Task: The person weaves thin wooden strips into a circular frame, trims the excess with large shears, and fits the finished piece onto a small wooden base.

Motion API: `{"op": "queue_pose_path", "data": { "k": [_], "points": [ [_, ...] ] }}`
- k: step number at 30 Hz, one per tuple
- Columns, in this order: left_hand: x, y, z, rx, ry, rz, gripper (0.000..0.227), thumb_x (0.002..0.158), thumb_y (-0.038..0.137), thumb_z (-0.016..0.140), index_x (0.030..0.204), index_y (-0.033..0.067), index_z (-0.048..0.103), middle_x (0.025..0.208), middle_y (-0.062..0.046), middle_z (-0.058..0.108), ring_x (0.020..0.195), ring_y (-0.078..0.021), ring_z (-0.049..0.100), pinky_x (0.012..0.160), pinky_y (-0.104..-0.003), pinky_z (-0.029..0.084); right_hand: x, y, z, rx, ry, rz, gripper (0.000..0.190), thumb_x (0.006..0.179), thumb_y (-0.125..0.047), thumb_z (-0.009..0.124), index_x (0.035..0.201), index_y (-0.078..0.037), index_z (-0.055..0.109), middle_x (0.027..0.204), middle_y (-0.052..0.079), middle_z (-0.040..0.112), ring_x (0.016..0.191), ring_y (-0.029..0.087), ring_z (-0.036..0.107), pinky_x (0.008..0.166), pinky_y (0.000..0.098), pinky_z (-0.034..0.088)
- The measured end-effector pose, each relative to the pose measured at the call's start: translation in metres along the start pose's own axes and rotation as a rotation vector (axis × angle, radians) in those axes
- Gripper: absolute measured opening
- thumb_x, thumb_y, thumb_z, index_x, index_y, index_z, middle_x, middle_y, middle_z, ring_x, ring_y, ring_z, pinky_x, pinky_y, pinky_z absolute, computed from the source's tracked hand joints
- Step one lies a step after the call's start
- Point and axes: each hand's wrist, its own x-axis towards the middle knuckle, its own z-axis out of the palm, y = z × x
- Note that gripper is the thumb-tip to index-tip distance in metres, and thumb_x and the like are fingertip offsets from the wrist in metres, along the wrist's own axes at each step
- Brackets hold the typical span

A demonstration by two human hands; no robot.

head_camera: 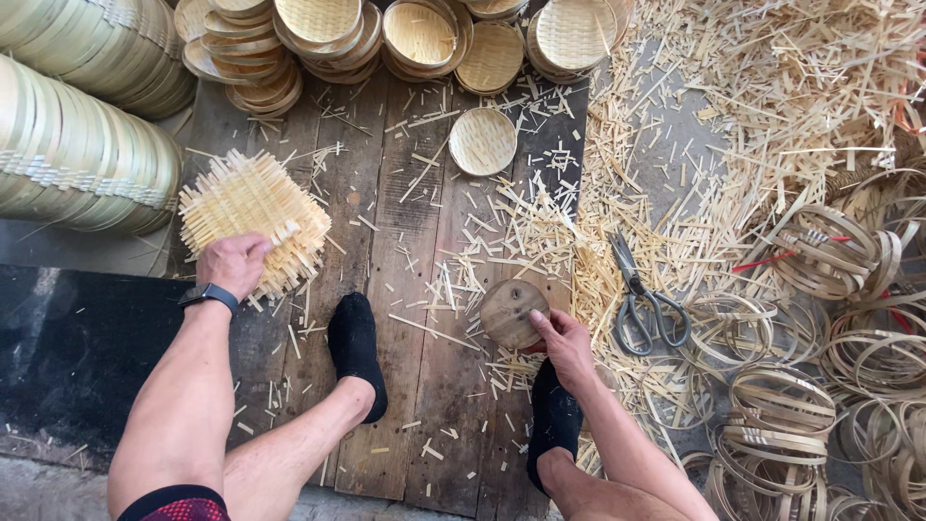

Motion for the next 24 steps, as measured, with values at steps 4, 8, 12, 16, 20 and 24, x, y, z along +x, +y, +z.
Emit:
{"op": "queue_pose_path", "data": {
  "k": [4, 8, 12, 16, 20, 24],
  "points": [
    [-0.008, 0.044, -0.005, 0.096, 0.189, 0.234, 0.017, 0.099, 0.021, 0.067, 0.087, 0.0133, 0.076, 0.080, -0.007, 0.074, 0.072, -0.0223, 0.070, 0.067, -0.037, 0.059, 0.013, 0.009, -0.024, -0.092, 0.095, -0.008, 0.034, 0.097, -0.029, 0.067, 0.112, 0.001, 0.071, 0.090, 0.011, 0.074, 0.071, 0.017, 0.070, 0.059, 0.0329, 0.058],
    [-0.028, 0.119, 0.040, -0.057, 0.234, 0.512, 0.019, 0.094, 0.014, 0.066, 0.076, 0.0116, 0.070, 0.085, -0.007, 0.076, 0.077, -0.0216, 0.072, 0.071, -0.036, 0.059, 0.028, 0.036, -0.036, -0.045, 0.129, -0.004, 0.032, 0.100, -0.029, 0.063, 0.107, 0.002, 0.071, 0.083, 0.010, 0.073, 0.065, 0.017, 0.067, 0.056, 0.0309, 0.056],
    [-0.028, 0.151, 0.078, -0.370, -0.026, -0.011, 0.008, 0.086, 0.018, 0.071, 0.081, 0.0153, 0.077, 0.081, -0.007, 0.077, 0.069, -0.0196, 0.072, 0.067, -0.034, 0.059, 0.033, 0.059, -0.042, -0.060, 0.116, -0.040, 0.029, 0.102, -0.027, 0.064, 0.104, 0.002, 0.071, 0.082, 0.009, 0.071, 0.063, 0.016, 0.064, 0.056, 0.0290, 0.053],
    [-0.014, 0.157, 0.066, -0.490, 0.282, -0.080, 0.015, 0.093, 0.021, 0.068, 0.088, 0.0088, 0.075, 0.082, -0.009, 0.076, 0.073, -0.0201, 0.074, 0.069, -0.036, 0.059, 0.025, 0.056, -0.049, -0.031, 0.066, -0.040, 0.031, 0.102, -0.029, 0.062, 0.101, 0.001, 0.069, 0.081, 0.008, 0.073, 0.063, 0.015, 0.066, 0.056, 0.0295, 0.055],
    [-0.013, 0.199, 0.039, -0.281, 0.698, 0.369, 0.011, 0.111, 0.016, 0.055, 0.106, 0.0071, 0.058, 0.110, -0.012, 0.073, 0.100, -0.0234, 0.072, 0.085, -0.036, 0.061, 0.010, 0.030, -0.036, -0.115, 0.223, -0.184, 0.034, 0.103, -0.033, 0.061, 0.107, 0.000, 0.070, 0.087, 0.007, 0.071, 0.070, 0.013, 0.065, 0.061, 0.0279, 0.052],
    [-0.101, 0.271, 0.075, -0.371, 0.361, 0.814, 0.009, 0.101, 0.011, 0.056, 0.104, 0.0039, 0.061, 0.101, -0.016, 0.071, 0.095, -0.0266, 0.069, 0.084, -0.038, 0.060, -0.007, -0.013, -0.034, 0.300, -0.090, -0.134, 0.050, 0.095, -0.048, 0.056, 0.106, -0.002, 0.071, 0.087, 0.007, 0.074, 0.074, 0.014, 0.071, 0.066, 0.0279, 0.059]
  ]
}}
